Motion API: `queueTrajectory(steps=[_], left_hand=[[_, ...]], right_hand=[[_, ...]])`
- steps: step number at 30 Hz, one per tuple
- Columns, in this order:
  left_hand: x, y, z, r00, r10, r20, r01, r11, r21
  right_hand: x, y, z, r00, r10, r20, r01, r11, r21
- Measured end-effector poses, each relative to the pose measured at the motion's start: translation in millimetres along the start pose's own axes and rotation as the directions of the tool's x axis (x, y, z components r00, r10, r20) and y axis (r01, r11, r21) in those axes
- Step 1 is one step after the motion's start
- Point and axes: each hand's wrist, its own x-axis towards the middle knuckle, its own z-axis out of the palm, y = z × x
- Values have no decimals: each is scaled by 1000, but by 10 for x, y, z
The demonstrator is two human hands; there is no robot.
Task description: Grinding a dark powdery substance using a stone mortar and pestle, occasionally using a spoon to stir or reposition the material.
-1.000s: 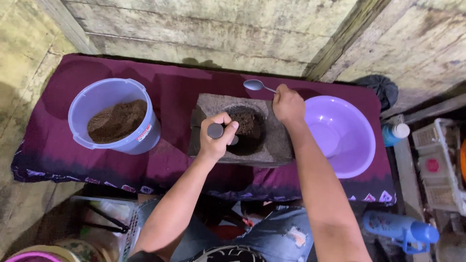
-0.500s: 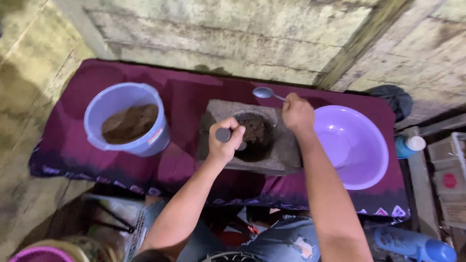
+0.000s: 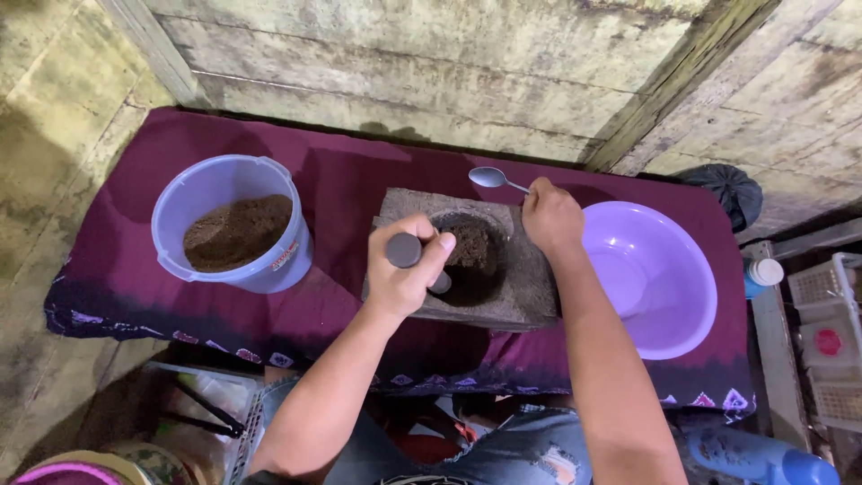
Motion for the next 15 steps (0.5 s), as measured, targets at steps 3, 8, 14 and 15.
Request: queueTrajectory(steps=[3, 8, 14, 15], left_hand=[[-182, -678, -92, 999, -35, 0, 35, 993, 115], [-244, -615, -67, 997, -75, 18, 74, 995, 61], [-123, -86, -12, 996, -85, 6, 85, 996, 21], [-128, 25, -20, 994, -108, 12, 108, 994, -3]], right_hand=[[47, -38, -32, 997, 59, 55, -58, 998, -16], [-12, -31, -50, 997, 71, 22, -71, 997, -5], [69, 21, 36, 999, 34, -38, -35, 998, -43], [58, 27, 105, 998, 6, -58, -10, 998, -64]])
